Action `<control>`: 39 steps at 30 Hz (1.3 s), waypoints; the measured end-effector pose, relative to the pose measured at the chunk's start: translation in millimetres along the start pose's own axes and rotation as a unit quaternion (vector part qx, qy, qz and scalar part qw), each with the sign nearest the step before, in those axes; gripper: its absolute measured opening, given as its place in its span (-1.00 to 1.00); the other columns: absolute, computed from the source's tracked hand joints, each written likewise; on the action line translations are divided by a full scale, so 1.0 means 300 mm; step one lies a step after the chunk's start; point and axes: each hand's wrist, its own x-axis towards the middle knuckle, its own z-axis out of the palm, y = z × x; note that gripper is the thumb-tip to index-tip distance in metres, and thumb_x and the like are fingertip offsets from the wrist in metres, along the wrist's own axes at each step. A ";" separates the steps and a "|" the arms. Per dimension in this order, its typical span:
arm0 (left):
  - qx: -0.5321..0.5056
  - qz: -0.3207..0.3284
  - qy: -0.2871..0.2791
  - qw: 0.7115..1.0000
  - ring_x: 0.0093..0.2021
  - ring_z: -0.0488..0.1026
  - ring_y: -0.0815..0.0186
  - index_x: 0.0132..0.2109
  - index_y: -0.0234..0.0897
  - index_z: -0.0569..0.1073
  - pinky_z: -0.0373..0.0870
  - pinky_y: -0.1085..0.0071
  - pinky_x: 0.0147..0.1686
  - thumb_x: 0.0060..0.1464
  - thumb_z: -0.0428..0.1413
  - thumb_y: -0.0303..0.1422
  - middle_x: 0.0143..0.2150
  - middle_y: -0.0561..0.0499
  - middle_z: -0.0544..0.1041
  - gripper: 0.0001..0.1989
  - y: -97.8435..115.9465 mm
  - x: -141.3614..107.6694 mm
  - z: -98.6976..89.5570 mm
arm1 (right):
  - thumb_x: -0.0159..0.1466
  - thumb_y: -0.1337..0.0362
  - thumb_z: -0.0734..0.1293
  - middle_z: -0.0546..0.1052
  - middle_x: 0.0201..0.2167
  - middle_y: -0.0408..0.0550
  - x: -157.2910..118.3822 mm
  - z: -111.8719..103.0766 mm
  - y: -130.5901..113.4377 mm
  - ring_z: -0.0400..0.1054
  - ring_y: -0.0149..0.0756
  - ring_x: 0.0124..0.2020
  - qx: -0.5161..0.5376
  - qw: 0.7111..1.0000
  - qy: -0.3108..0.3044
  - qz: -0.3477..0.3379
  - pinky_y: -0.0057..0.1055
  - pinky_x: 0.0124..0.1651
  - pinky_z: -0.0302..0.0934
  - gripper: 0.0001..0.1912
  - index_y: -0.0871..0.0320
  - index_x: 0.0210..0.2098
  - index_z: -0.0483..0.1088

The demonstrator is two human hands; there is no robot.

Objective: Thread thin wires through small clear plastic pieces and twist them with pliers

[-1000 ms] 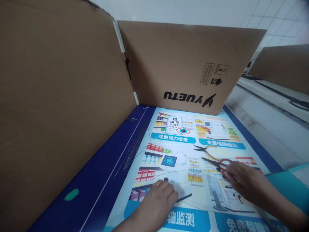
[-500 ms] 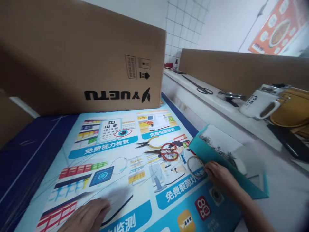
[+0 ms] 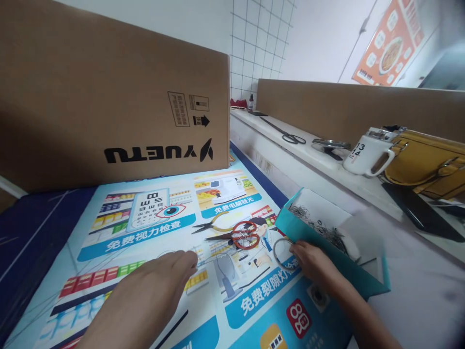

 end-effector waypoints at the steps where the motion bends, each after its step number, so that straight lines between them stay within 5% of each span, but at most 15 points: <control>1: -0.006 0.001 0.004 1.000 -0.30 0.47 0.13 -0.23 -0.10 0.48 0.34 0.23 -0.25 0.11 -0.14 -0.27 -0.28 -0.02 0.54 -0.71 0.004 0.009 -0.003 | 0.29 0.39 0.10 0.42 -0.36 -0.02 0.000 -0.002 -0.001 0.32 -0.32 -0.36 -0.002 1.000 0.001 0.002 -0.46 -0.32 0.09 -0.78 0.20 -0.33 0.37; 7: -0.044 -0.003 -0.017 0.999 -0.27 0.45 0.16 -0.22 -0.11 0.45 0.30 0.31 -0.26 0.11 -0.11 -0.29 -0.26 -0.02 0.54 -0.75 -0.036 0.018 0.031 | 0.31 0.27 0.10 0.42 -0.42 -0.03 0.015 -0.065 -0.051 0.31 -0.32 -0.39 0.017 1.000 0.018 0.013 -0.46 -0.35 0.09 -0.72 0.16 -0.37 0.39; 13: -0.147 -0.013 -0.049 0.988 -0.37 0.41 0.26 -0.34 -0.15 0.36 0.23 0.43 -0.39 0.16 -0.16 -0.34 -0.38 0.05 0.49 -0.77 -0.003 0.022 -0.023 | 0.27 0.24 0.16 0.44 -0.40 -0.08 0.134 -0.129 -0.220 0.32 -0.33 -0.35 0.245 0.968 -0.010 -0.058 -0.46 -0.28 0.15 -0.77 0.12 -0.39 0.41; 15: -0.167 -0.014 -0.039 0.985 -0.37 0.41 0.27 -0.35 -0.16 0.35 0.22 0.44 -0.40 0.16 -0.16 -0.35 -0.38 0.05 0.49 -0.78 0.000 0.023 -0.031 | 0.18 0.25 0.27 0.45 -0.40 -0.12 0.182 -0.114 -0.293 0.32 -0.36 -0.38 0.384 0.918 -0.078 -0.063 -0.48 -0.35 0.16 -0.80 0.12 -0.20 0.39; 18: -0.174 -0.014 -0.021 0.984 -0.37 0.41 0.28 -0.35 -0.15 0.35 0.23 0.45 -0.39 0.15 -0.15 -0.38 -0.37 0.06 0.49 -0.79 -0.013 0.022 -0.031 | 0.11 0.22 0.34 0.39 -0.48 -0.21 0.240 -0.073 -0.390 0.25 -0.46 -0.53 0.599 0.785 -0.154 -0.038 -0.53 -0.48 0.12 -0.53 0.13 0.01 0.24; 23: -0.182 -0.014 0.005 0.983 -0.35 0.42 0.28 -0.35 -0.16 0.36 0.26 0.44 -0.36 0.15 -0.15 -0.39 -0.39 0.06 0.48 -0.78 -0.050 0.020 -0.037 | 0.17 0.05 0.29 0.39 -0.51 -0.17 0.290 -0.051 -0.489 0.14 -0.55 -0.63 0.778 0.623 -0.073 0.034 -0.55 -0.57 -0.03 -0.67 0.21 -0.29 0.35; 25: -0.207 -0.012 0.029 0.978 -0.32 0.42 0.27 -0.31 -0.16 0.38 0.30 0.41 -0.32 0.15 -0.13 -0.35 -0.35 0.04 0.48 -0.80 -0.065 0.024 -0.039 | 0.15 0.06 0.32 0.42 -0.48 -0.13 0.306 -0.064 -0.509 0.17 -0.54 -0.60 0.812 0.577 -0.072 0.049 -0.55 -0.55 -0.01 -0.69 0.22 -0.34 0.34; 27: -0.252 -0.039 0.111 0.961 -0.22 0.41 0.24 -0.17 -0.16 0.38 0.33 0.33 -0.22 0.13 -0.07 -0.27 -0.21 0.00 0.47 -0.82 -0.081 0.034 -0.031 | 0.14 0.09 0.35 0.45 -0.42 -0.09 0.326 -0.078 -0.523 0.22 -0.51 -0.54 0.834 0.546 -0.063 0.050 -0.54 -0.50 0.04 -0.71 0.22 -0.34 0.34; 29: -0.314 -0.118 0.256 0.907 -0.05 0.35 0.19 0.01 -0.17 0.28 0.30 0.24 -0.07 0.09 -0.01 -0.19 -0.02 -0.06 0.39 -0.65 -0.094 0.048 -0.009 | 0.13 0.11 0.36 0.45 -0.37 -0.08 0.349 -0.085 -0.534 0.26 -0.48 -0.48 0.852 0.520 -0.035 0.050 -0.52 -0.45 0.09 -0.73 0.19 -0.33 0.34; 32: -0.467 -0.247 0.392 0.753 0.10 0.27 0.20 0.11 -0.14 0.14 0.27 0.19 0.03 0.17 -0.13 -0.14 0.12 -0.09 0.28 -0.60 -0.096 0.075 0.045 | 0.12 0.10 0.37 0.46 -0.32 -0.08 0.380 -0.078 -0.552 0.28 -0.44 -0.43 0.871 0.488 0.006 0.053 -0.49 -0.40 0.14 -0.72 0.16 -0.30 0.35; 36: -0.694 -0.210 0.280 0.629 0.10 0.31 0.20 0.04 -0.24 0.27 0.26 0.20 0.07 0.19 -0.13 -0.14 0.14 -0.15 0.31 -0.63 -0.054 0.098 0.098 | 0.09 0.11 0.40 0.47 -0.32 -0.05 0.396 -0.041 -0.574 0.30 -0.41 -0.44 0.876 0.476 0.016 0.075 -0.47 -0.41 0.16 -0.70 0.17 -0.29 0.36; 39: -0.759 -0.155 0.274 0.570 0.12 0.29 0.20 0.04 -0.25 0.32 0.19 0.21 0.12 0.18 -0.07 -0.19 0.12 -0.15 0.35 -0.65 -0.013 0.099 0.103 | 0.09 0.14 0.40 0.48 -0.32 -0.04 0.391 0.001 -0.582 0.30 -0.40 -0.43 0.876 0.474 0.011 0.090 -0.47 -0.41 0.18 -0.73 0.16 -0.29 0.38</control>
